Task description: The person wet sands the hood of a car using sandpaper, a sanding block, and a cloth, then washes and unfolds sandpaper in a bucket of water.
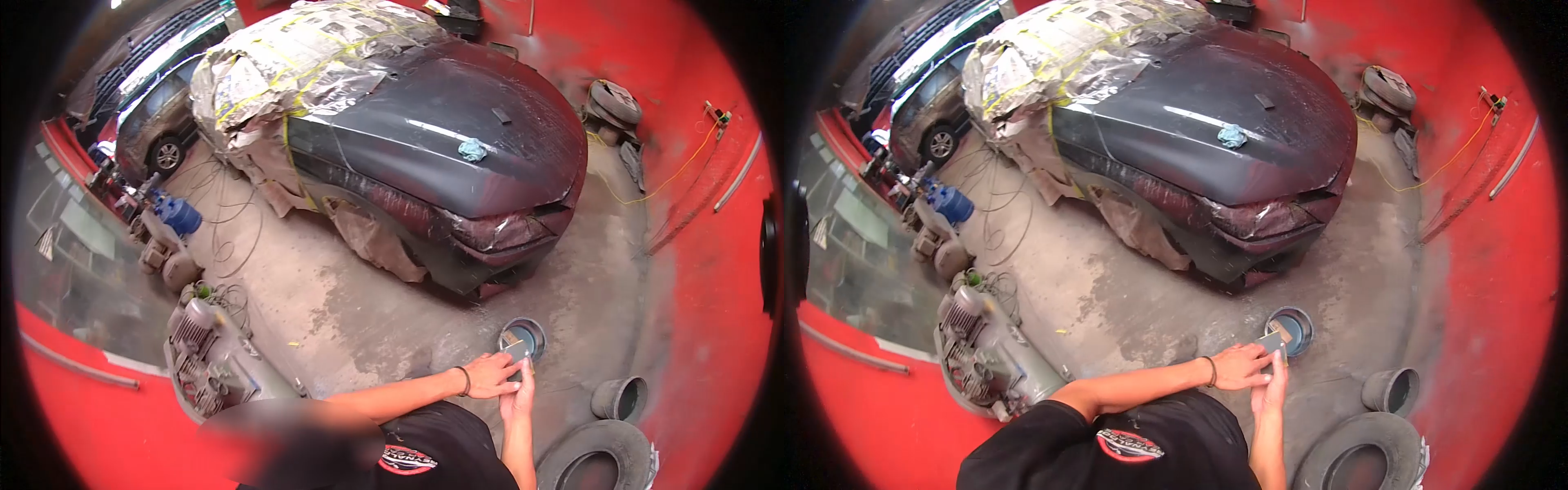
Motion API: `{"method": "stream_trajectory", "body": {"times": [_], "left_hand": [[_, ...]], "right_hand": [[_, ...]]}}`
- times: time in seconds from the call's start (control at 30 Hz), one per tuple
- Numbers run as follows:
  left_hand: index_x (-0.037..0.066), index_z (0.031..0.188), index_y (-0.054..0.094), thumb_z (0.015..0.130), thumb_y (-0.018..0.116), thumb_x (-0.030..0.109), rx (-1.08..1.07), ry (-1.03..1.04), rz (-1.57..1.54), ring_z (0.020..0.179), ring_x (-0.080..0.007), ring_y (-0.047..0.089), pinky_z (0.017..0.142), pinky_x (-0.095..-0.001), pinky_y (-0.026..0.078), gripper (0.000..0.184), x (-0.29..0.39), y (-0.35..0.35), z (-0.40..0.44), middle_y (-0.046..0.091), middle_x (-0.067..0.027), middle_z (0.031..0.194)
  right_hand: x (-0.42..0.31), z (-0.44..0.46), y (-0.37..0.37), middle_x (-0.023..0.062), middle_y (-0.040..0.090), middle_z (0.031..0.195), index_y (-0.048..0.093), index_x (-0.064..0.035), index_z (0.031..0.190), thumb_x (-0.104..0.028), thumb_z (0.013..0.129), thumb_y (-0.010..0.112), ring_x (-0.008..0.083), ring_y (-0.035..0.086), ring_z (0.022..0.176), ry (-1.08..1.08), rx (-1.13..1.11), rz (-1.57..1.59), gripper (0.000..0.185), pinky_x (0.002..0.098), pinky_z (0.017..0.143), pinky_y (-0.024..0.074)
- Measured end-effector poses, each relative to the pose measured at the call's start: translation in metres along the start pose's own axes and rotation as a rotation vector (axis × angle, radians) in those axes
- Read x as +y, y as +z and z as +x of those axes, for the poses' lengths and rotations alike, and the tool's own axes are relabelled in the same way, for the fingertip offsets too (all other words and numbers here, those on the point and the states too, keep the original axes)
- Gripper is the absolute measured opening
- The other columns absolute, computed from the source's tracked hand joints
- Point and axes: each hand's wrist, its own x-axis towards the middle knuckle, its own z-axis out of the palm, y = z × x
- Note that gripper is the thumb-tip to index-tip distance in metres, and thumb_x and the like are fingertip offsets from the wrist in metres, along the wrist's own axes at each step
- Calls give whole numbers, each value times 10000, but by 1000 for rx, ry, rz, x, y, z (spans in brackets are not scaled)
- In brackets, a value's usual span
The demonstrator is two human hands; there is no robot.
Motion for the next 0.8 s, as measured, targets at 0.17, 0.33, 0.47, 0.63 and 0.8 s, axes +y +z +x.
{"method": "stream_trajectory", "body": {"times": [0.17, 0.33, 0.47, 0.63, 0.8], "left_hand": [[85, 1412, 689, 1032, 631, 467, -50, 182, -54, 1242, -373, 650, 1040, -543, 512, 542, -87, -58, 19, 695, -175, 1293], [73, 1350, 702, 973, 730, 330, 328, 127, 73, 1122, -393, 688, 959, -526, 555, 457, -164, -160, 71, 722, -175, 1153], [73, 1310, 701, 958, 755, 298, 575, 51, 157, 1083, -392, 693, 937, -517, 563, 421, -201, -269, 133, 714, -170, 1151], [91, 1309, 687, 953, 793, 283, 790, -98, 166, 1131, -387, 699, 960, -493, 577, 418, -242, -370, 249, 703, -166, 1182], [107, 1398, 611, 936, 820, 283, 725, -257, 365, 1231, -395, 663, 1002, -518, 577, 537, -297, -436, 360, 648, -167, 1334]], "right_hand": [[16, 57, 15, 76, 625, 1461, 493, -195, 1613, -336, 1133, 583, 288, 628, 1302, 122, 228, 139, 508, 502, 1071, 553], [15, 97, 34, 119, 594, 1550, 449, -254, 1658, -315, 1145, 554, 413, 615, 1363, 121, 304, 258, 528, 576, 1135, 513], [-20, 130, 55, 134, 593, 1555, 416, -262, 1683, -297, 1145, 550, 412, 611, 1369, 84, 296, 224, 555, 584, 1134, 514], [-57, 197, 52, 136, 590, 1554, 451, -240, 1664, -298, 1151, 535, 407, 603, 1370, 62, 223, 322, 523, 612, 1137, 510], [-96, 292, 46, 113, 589, 1551, 526, -167, 1609, -298, 1166, 504, 350, 585, 1383, 81, 249, 332, 462, 651, 1146, 506]]}}
